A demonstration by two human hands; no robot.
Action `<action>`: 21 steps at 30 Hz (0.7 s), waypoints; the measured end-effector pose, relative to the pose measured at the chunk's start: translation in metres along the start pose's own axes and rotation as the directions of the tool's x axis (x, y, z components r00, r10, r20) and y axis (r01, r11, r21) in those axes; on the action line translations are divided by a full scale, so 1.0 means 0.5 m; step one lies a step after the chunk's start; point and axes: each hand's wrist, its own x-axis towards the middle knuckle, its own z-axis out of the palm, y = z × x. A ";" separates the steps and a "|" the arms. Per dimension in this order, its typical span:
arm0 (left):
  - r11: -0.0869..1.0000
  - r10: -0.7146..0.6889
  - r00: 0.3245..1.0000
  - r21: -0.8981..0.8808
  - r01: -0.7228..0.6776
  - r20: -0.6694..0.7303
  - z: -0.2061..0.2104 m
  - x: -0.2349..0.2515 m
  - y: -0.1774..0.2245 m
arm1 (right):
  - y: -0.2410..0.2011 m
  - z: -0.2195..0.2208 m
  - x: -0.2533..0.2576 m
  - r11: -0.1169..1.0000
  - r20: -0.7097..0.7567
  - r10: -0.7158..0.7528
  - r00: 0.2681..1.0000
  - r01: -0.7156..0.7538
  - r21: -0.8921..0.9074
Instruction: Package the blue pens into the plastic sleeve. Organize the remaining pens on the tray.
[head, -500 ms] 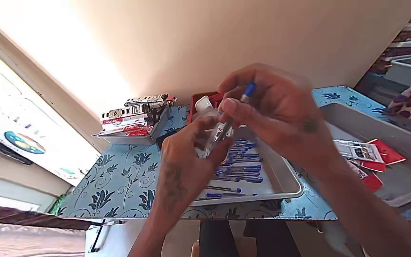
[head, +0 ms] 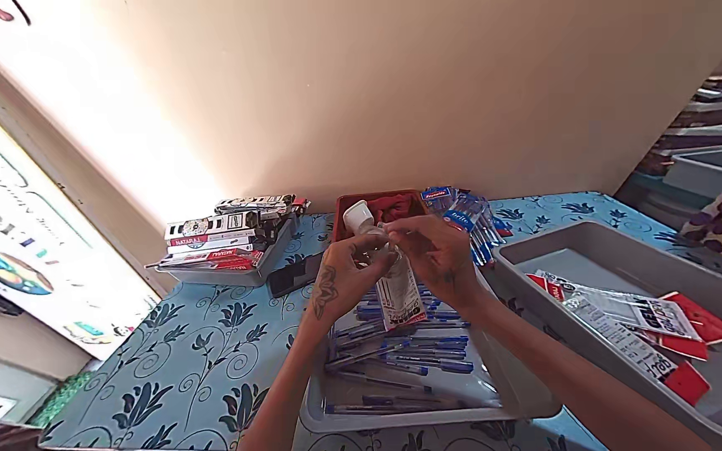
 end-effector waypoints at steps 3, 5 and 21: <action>1.000 0.017 1.000 -0.007 -0.017 -0.005 0.004 0.000 -0.009 | 0.021 -0.014 -0.012 0.995 0.111 -0.057 0.992 0.065 -0.073; 1.000 0.002 1.000 -0.004 -0.002 -0.010 0.006 0.002 -0.017 | 0.028 -0.026 -0.021 1.000 0.091 -0.009 0.996 0.009 -0.001; 0.975 0.109 0.958 -0.160 -0.156 -0.266 -0.057 -0.037 -0.079 | 0.090 -0.084 -0.143 0.875 0.866 0.446 0.226 -0.316 -0.368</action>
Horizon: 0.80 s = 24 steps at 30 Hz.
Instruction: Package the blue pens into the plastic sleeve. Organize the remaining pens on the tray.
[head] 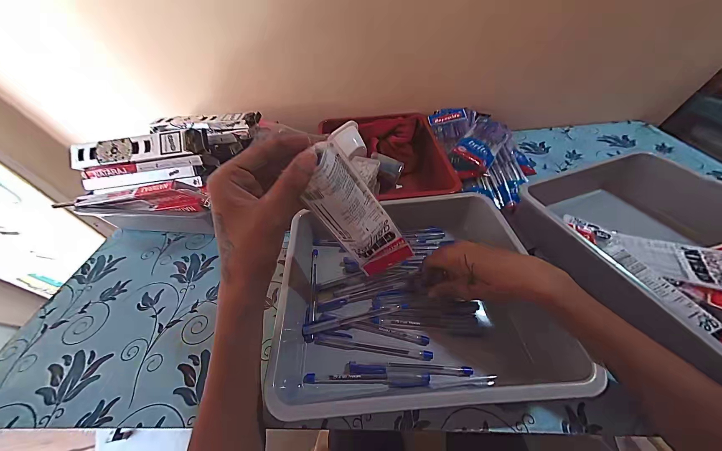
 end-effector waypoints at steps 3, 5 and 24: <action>0.999 0.008 0.999 -0.031 -0.009 -0.045 0.008 0.018 -0.009 | -0.006 -0.003 0.000 0.999 0.033 0.047 0.998 -0.046 -0.013; 1.000 0.006 0.999 -0.025 -0.007 -0.034 0.014 0.018 -0.016 | -0.015 -0.003 -0.001 0.995 0.069 0.088 0.994 -0.085 -0.047; 1.000 0.009 1.000 0.028 -0.009 0.005 0.032 0.012 -0.017 | -0.049 -0.094 -0.108 0.966 -0.536 -0.242 0.809 0.153 -0.206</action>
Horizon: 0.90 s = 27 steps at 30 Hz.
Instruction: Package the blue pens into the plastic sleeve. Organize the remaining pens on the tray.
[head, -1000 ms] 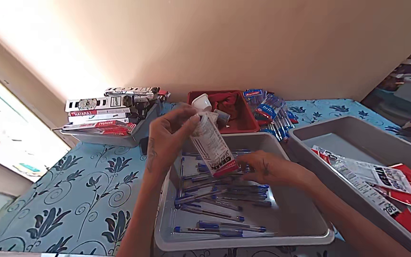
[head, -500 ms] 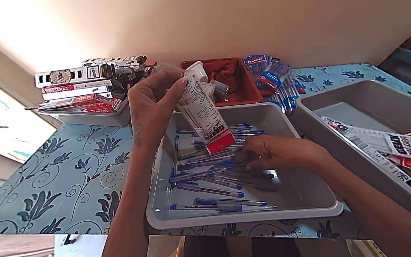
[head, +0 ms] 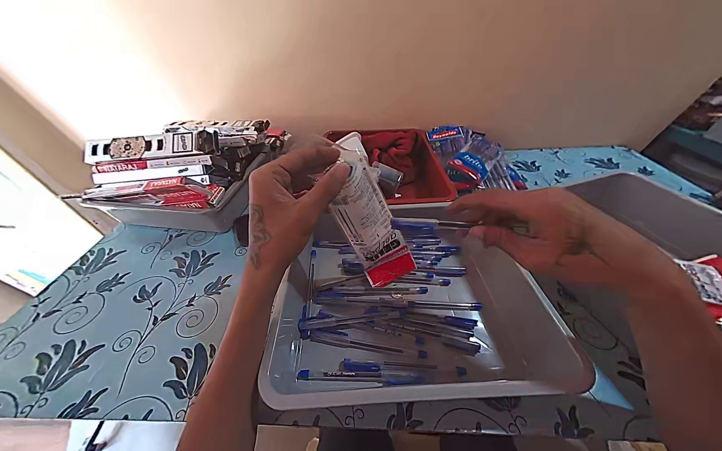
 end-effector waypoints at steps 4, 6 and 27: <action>1.000 0.018 1.000 -0.002 -0.018 0.000 0.001 -0.004 0.006 | -0.058 -0.011 0.018 0.990 -0.234 0.068 0.970 -0.036 0.137; 0.999 0.031 0.999 0.016 -0.031 0.011 -0.001 -0.007 0.011 | -0.081 -0.022 0.034 0.983 -0.219 0.028 0.975 0.013 0.185; 0.965 0.173 0.979 0.178 -0.191 0.113 0.017 -0.035 0.029 | -0.160 -0.012 0.120 0.938 -0.676 -0.256 0.691 0.347 -0.001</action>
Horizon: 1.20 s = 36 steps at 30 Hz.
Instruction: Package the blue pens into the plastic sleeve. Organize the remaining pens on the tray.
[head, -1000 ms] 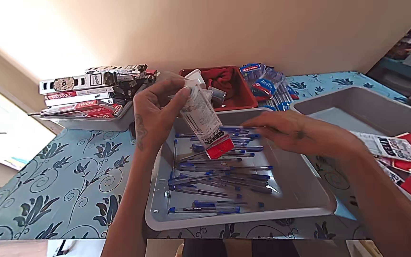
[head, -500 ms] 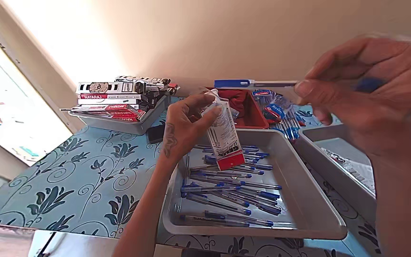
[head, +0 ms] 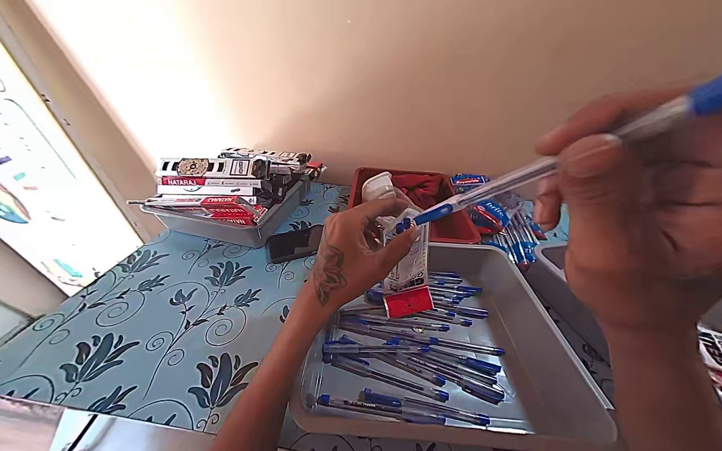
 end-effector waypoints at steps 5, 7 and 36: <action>0.997 0.068 0.998 0.032 -0.068 -0.015 0.006 0.004 0.000 | 0.007 0.030 -0.003 0.961 0.294 0.016 0.956 0.066 -0.269; 0.996 0.077 0.997 0.041 -0.077 0.006 0.004 0.004 0.000 | 0.014 0.038 -0.009 0.930 0.425 0.145 0.894 0.023 -0.366; 0.985 -0.111 0.992 0.129 0.119 -0.066 -0.007 -0.007 0.004 | 0.137 0.049 -0.149 0.845 0.902 0.427 -0.065 -0.326 -0.424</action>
